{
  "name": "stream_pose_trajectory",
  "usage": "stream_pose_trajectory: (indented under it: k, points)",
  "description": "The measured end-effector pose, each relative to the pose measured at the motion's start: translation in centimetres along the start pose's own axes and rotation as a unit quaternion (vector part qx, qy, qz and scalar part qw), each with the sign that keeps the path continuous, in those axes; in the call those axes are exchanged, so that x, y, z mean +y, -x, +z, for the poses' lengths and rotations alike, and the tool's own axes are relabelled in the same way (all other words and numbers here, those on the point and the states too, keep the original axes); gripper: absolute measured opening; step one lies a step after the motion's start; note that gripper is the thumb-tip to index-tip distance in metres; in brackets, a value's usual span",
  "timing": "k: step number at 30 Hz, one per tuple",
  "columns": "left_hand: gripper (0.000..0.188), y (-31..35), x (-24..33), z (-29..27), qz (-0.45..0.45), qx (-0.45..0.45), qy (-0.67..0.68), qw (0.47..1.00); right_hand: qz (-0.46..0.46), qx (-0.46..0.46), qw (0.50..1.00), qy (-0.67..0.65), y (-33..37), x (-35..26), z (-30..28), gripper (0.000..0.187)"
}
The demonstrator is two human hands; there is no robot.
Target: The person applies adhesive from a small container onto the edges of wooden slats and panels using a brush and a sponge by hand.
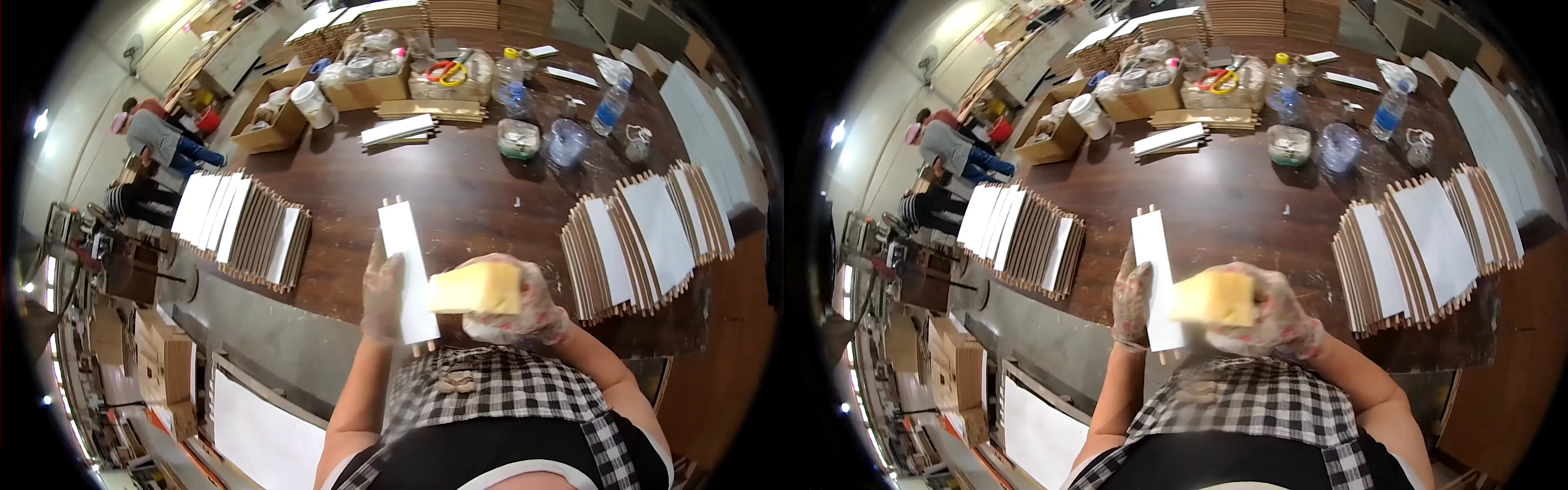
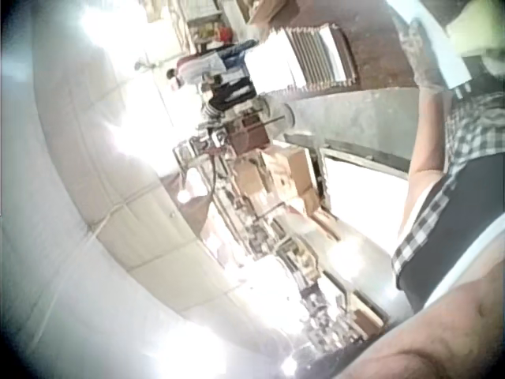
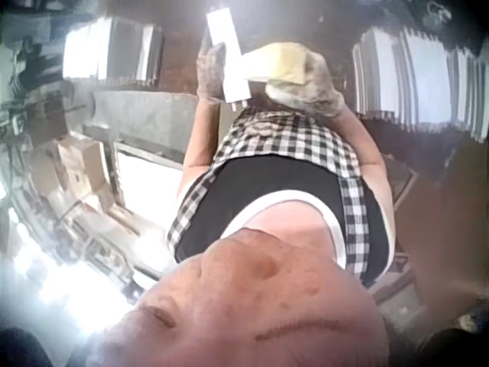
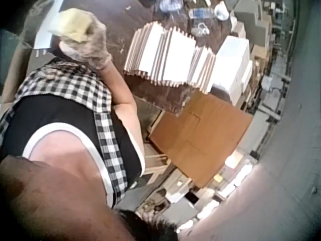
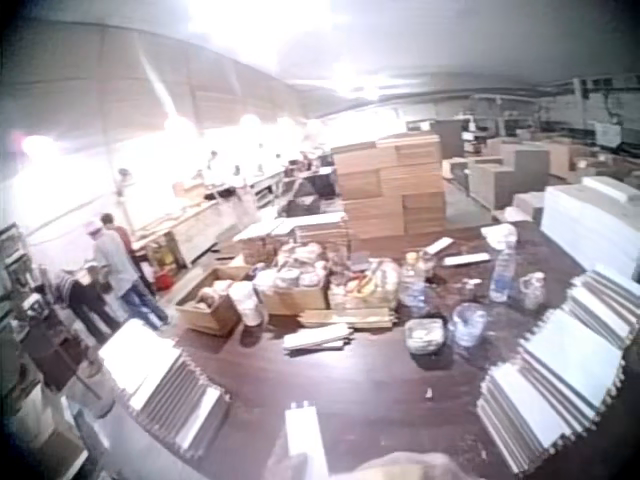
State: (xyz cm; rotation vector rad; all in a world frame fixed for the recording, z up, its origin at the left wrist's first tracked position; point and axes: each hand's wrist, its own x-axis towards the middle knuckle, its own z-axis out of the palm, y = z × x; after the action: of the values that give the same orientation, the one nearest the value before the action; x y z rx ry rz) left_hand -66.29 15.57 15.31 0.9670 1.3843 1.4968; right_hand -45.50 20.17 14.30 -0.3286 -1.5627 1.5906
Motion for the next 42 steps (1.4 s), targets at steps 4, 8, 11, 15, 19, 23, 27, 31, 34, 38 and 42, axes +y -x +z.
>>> stream_pose_trajectory:
  k: [4, 8, 11, 15, 19, 23, 27, 31, 34, 38, 42]
  points:
    - [0.030, 0.8, -1.6, -0.3, 0.098, -0.013, -0.174, 0.980, -0.083, -0.059, 0.968, 0.230, -1.2, -1.4, 0.1, 0.055]
    - [0.035, 2.5, -0.6, -0.1, 0.053, -0.019, -0.076, 0.996, -0.117, 0.012, 0.962, 0.248, -3.5, 0.1, -1.5, 0.051]
    - [0.052, 3.4, 0.9, -0.1, -0.025, -0.022, -0.006, 0.999, -0.066, 0.094, 0.966, 0.233, -5.7, 0.5, -2.8, 0.040]
    - [0.059, 4.2, 2.3, 0.1, -0.039, -0.007, -0.025, 0.999, -0.022, 0.137, 0.984, 0.116, -6.4, -0.6, -2.2, 0.044]
    - [0.060, 3.9, 1.9, -0.6, -0.018, -0.016, -0.042, 0.999, -0.039, 0.089, 0.983, 0.155, -6.0, -0.9, -1.2, 0.048]
    - [0.060, 3.1, 0.2, -1.6, 0.011, -0.015, -0.049, 0.999, -0.064, 0.035, 0.991, 0.111, -3.5, 1.1, 0.1, 0.051]
    - [0.059, 1.8, -2.8, -4.2, 0.117, 0.005, -0.179, 0.977, -0.144, -0.120, 0.979, 0.077, -1.6, -0.8, 1.8, 0.058]
    - [0.052, 0.8, -1.5, -2.4, 0.079, 0.007, -0.066, 0.995, -0.072, -0.013, 0.989, 0.127, -3.8, 0.8, 0.5, 0.056]
    - [0.049, 0.2, -2.4, -3.1, 0.176, 0.013, -0.271, 0.946, -0.125, -0.047, 0.967, 0.218, -3.6, 1.2, 1.6, 0.051]
    - [0.047, -0.8, -1.9, -3.4, 0.035, 0.071, 0.061, 0.995, -0.057, -0.174, 0.982, 0.042, -0.2, -0.2, 1.9, 0.053]
    - [0.046, -1.1, -1.7, -2.8, 0.018, 0.072, 0.105, 0.992, -0.048, -0.048, 0.996, 0.064, -1.3, 1.3, 0.7, 0.056]
